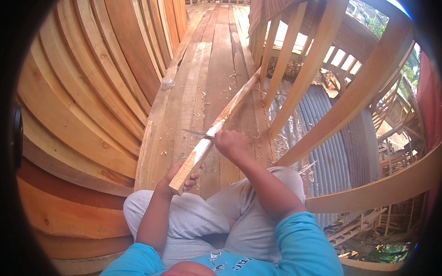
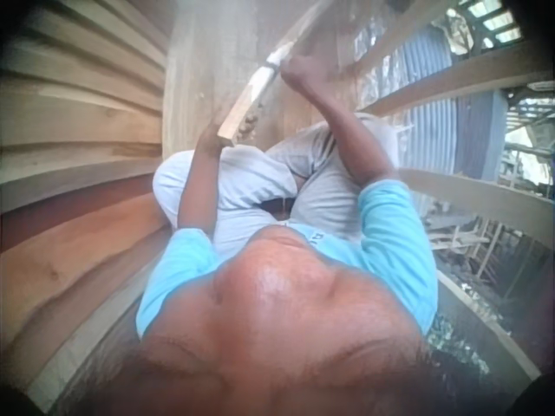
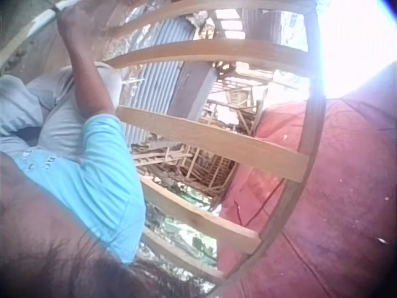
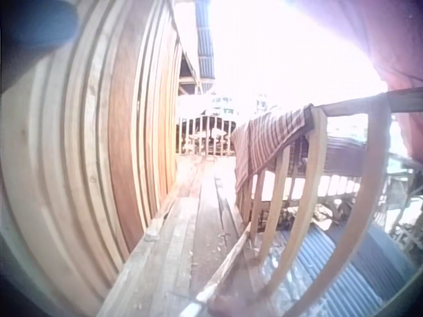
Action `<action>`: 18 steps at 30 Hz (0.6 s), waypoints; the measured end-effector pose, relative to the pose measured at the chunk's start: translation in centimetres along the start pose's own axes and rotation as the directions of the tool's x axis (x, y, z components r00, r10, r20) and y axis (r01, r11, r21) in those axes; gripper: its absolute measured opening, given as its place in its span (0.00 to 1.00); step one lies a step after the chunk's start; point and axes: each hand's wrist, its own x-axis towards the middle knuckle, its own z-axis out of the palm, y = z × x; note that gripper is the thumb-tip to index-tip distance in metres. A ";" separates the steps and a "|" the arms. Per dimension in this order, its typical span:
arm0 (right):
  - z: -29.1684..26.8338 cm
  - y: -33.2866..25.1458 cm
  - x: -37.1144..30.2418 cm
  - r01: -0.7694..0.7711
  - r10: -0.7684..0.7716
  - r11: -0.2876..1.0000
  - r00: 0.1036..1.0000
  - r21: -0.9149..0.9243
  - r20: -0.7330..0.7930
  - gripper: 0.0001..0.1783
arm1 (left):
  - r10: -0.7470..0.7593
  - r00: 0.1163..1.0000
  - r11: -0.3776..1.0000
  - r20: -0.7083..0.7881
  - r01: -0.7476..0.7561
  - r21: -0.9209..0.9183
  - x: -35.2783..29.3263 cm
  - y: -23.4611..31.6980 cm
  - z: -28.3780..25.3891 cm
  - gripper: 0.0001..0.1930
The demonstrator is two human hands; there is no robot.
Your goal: The person sits on a wooden floor and uses a knife to shave thin strips from a long wooden plank. They hold the plank with one hand and carefully scrape the surface with the other, producing wood shavings.
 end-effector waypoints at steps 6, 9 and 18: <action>1.2 0.5 0.1 0.026 -0.026 1.000 0.998 0.009 -0.054 0.28 | 0.009 0.998 0.998 -0.066 -0.005 0.061 -0.1 0.0 0.5 0.22; 1.6 1.1 0.5 0.046 -0.052 0.996 0.996 -0.079 -0.069 0.28 | 0.003 0.999 0.998 -0.035 -0.001 0.058 -0.2 -0.3 0.5 0.22; 2.0 1.4 -0.3 0.114 -0.131 0.990 0.966 -0.085 -0.225 0.27 | 0.015 1.000 0.996 -0.013 -0.014 0.083 0.2 -0.5 0.3 0.23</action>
